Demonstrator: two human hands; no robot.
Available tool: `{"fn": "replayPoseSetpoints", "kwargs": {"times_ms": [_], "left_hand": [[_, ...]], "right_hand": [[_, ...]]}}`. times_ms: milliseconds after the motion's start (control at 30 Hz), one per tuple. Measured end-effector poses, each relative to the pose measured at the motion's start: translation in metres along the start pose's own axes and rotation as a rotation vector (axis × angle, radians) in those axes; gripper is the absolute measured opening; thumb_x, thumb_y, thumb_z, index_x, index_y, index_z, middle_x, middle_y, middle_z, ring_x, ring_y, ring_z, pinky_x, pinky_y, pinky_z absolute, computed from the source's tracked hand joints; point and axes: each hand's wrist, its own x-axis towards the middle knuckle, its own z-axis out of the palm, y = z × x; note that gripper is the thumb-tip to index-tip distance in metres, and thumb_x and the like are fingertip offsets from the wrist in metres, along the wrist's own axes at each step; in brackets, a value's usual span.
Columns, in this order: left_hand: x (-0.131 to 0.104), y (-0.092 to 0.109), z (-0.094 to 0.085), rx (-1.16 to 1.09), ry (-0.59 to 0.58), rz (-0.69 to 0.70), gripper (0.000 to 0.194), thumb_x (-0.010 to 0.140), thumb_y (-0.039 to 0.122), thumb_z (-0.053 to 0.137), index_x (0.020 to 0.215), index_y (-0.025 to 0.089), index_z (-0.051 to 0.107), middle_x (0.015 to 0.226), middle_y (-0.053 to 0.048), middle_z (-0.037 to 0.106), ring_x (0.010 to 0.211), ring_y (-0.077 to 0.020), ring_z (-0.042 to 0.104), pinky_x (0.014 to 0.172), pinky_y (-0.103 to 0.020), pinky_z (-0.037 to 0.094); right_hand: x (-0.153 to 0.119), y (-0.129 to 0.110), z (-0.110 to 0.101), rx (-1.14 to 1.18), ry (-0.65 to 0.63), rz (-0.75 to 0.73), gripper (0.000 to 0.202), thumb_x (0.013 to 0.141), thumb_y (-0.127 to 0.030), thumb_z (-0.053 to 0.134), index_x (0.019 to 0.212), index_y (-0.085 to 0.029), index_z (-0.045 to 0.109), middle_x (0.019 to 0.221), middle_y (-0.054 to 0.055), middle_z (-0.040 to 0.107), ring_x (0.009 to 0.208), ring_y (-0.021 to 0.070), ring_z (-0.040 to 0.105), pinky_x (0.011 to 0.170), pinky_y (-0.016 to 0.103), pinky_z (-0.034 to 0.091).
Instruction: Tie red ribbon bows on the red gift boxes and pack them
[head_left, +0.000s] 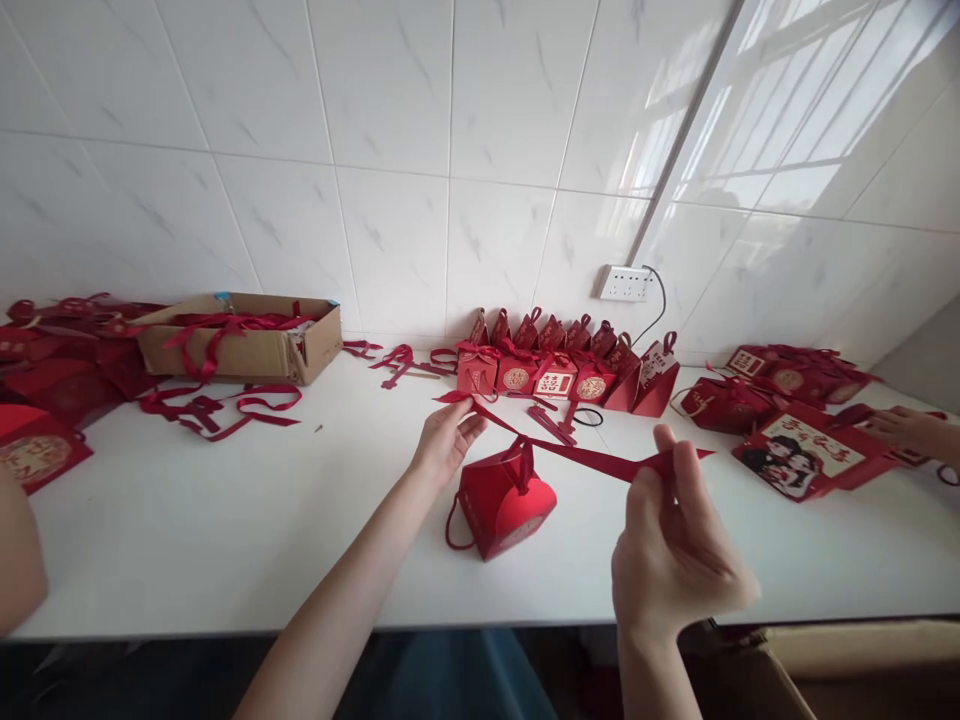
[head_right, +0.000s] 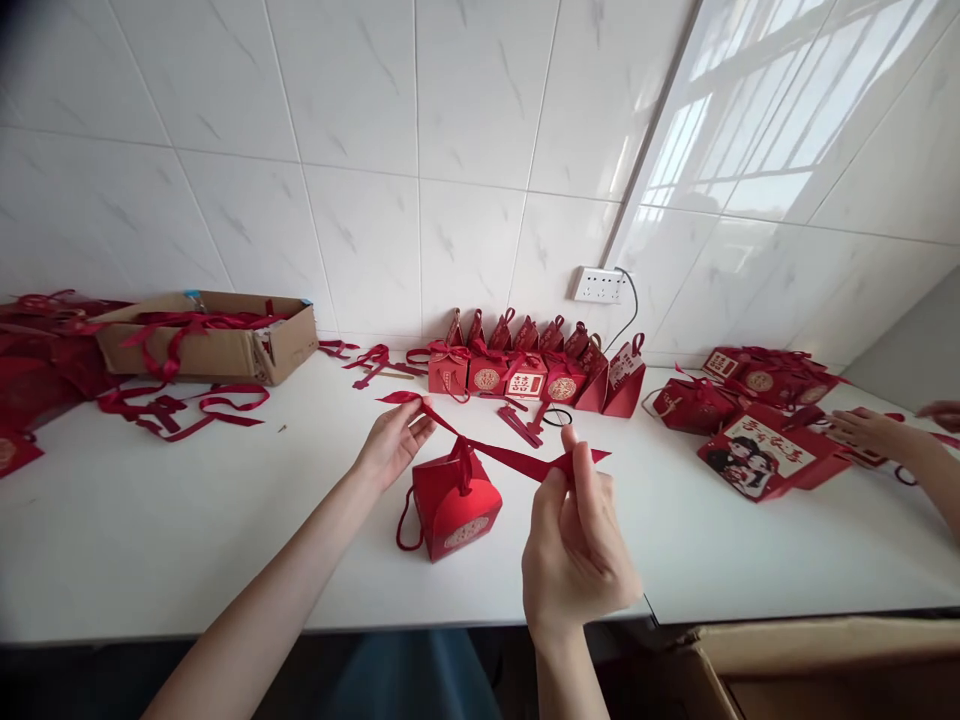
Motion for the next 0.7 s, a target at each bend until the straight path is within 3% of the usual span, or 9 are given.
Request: {"fn": "replayPoseSetpoints", "kwargs": {"times_ms": [267,533,600,700], "left_hand": [[0.019,-0.01,-0.034,0.043,0.189,-0.029,0.016,0.08,0.006,0.056,0.066,0.013,0.059,0.066,-0.002,0.066,0.057,-0.0063,0.06,0.06,-0.017,0.052],[0.028,-0.006,-0.062,0.338,0.198,0.06,0.009,0.075,0.009,0.059,0.067,0.013,0.059,0.068,-0.004,0.065,0.061,-0.0106,0.063,0.069,-0.025,0.054],[0.03,-0.002,-0.073,0.462,0.198,0.096,0.007,0.074,0.012,0.06,0.067,0.013,0.058,0.071,-0.006,0.065,0.067,-0.0146,0.065,0.073,-0.03,0.054],[0.031,0.011,-0.087,0.675,0.193,0.185,0.006,0.071,0.019,0.063,0.075,0.014,0.06,0.085,-0.01,0.066,0.091,-0.024,0.064,0.085,-0.038,0.05]], "right_hand": [[-0.009,0.001,-0.047,-0.057,0.026,-0.03,0.036,0.08,-0.015,0.062,0.116,-0.013,0.062,0.11,0.015,0.068,0.097,0.0293,0.067,0.083,0.047,0.056],[-0.022,0.018,-0.084,-0.114,-0.02,-0.007,0.041,0.074,-0.007,0.065,0.114,-0.019,0.065,0.105,0.011,0.07,0.085,0.0231,0.069,0.082,0.041,0.055],[-0.024,0.024,-0.099,-0.081,-0.076,0.007,0.043,0.072,-0.006,0.065,0.113,-0.019,0.065,0.104,0.011,0.069,0.083,0.0227,0.068,0.076,0.04,0.055],[-0.019,0.027,-0.12,0.145,-0.139,0.093,0.041,0.072,-0.01,0.062,0.112,-0.02,0.062,0.095,0.008,0.063,0.065,0.0171,0.062,0.052,0.032,0.05]]}}
